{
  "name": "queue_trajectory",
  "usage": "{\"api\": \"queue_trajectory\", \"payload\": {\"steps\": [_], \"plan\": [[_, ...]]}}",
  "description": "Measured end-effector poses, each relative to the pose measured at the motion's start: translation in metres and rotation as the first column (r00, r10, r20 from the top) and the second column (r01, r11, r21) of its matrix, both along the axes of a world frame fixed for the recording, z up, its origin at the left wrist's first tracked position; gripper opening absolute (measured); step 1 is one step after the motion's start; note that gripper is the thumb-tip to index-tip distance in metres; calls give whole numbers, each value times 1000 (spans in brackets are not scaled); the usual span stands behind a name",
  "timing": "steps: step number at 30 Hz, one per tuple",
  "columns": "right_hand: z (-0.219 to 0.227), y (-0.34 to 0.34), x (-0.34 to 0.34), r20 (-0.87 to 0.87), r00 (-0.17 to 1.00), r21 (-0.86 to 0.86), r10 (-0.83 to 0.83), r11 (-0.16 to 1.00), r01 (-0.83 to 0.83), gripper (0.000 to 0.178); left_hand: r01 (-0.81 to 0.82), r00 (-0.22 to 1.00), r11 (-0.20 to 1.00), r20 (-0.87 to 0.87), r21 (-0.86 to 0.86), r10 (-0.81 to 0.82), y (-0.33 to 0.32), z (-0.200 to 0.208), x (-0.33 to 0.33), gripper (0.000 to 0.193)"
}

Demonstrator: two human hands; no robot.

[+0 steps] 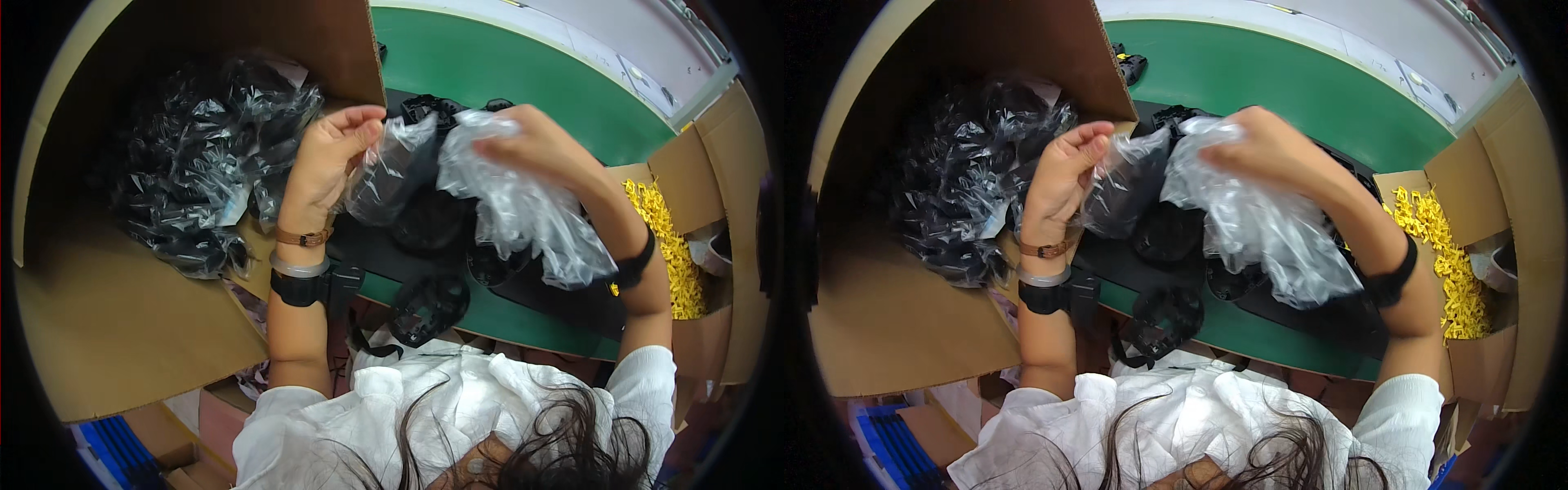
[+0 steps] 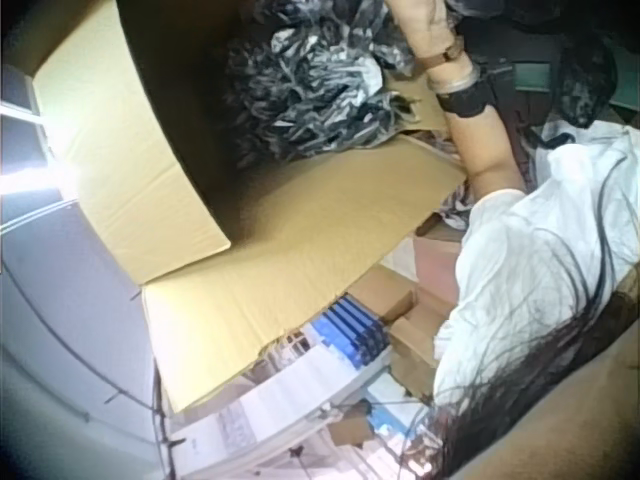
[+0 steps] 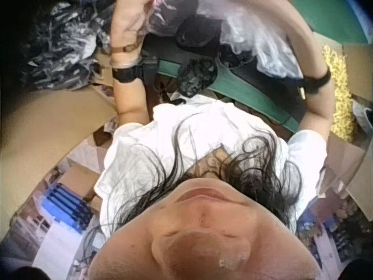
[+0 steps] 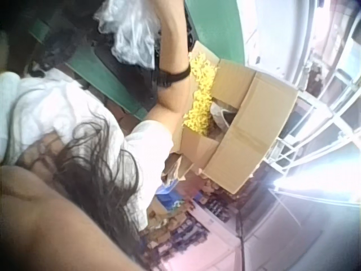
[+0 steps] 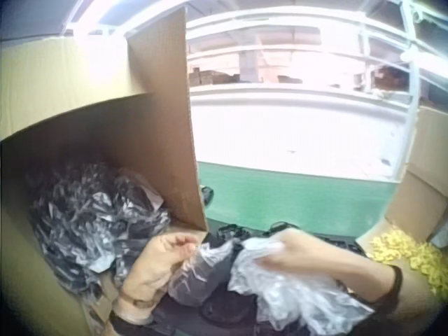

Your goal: Attaching small yellow plastic components to black computer mouse housings at an assembly line.

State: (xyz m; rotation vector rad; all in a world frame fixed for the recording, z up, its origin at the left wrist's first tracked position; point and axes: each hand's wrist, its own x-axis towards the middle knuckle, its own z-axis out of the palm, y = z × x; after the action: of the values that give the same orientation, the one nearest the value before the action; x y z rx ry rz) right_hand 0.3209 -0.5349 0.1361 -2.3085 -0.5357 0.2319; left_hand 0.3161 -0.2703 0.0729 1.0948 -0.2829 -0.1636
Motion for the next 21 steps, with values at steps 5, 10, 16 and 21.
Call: {"api": "queue_trajectory", "payload": {"steps": [5,10,16,21], "plan": [[5,-32,-21,77,994,375,-75,926,41,21,-67,991,995,114,-68,75,-28,34,-4,26],[17,-6,-34,16,998,569,53,821,-52,23,43,931,986,365,-160,18,-72,51,-15,23],[-2,-30,-17,-5,966,596,-257,776,209,17,-271,892,959,396,82,218,-64,32,-22,31],[-18,-47,-13,-22,944,503,-330,812,296,18,-374,844,918,362,-130,395,-23,8,-87,30]]}}
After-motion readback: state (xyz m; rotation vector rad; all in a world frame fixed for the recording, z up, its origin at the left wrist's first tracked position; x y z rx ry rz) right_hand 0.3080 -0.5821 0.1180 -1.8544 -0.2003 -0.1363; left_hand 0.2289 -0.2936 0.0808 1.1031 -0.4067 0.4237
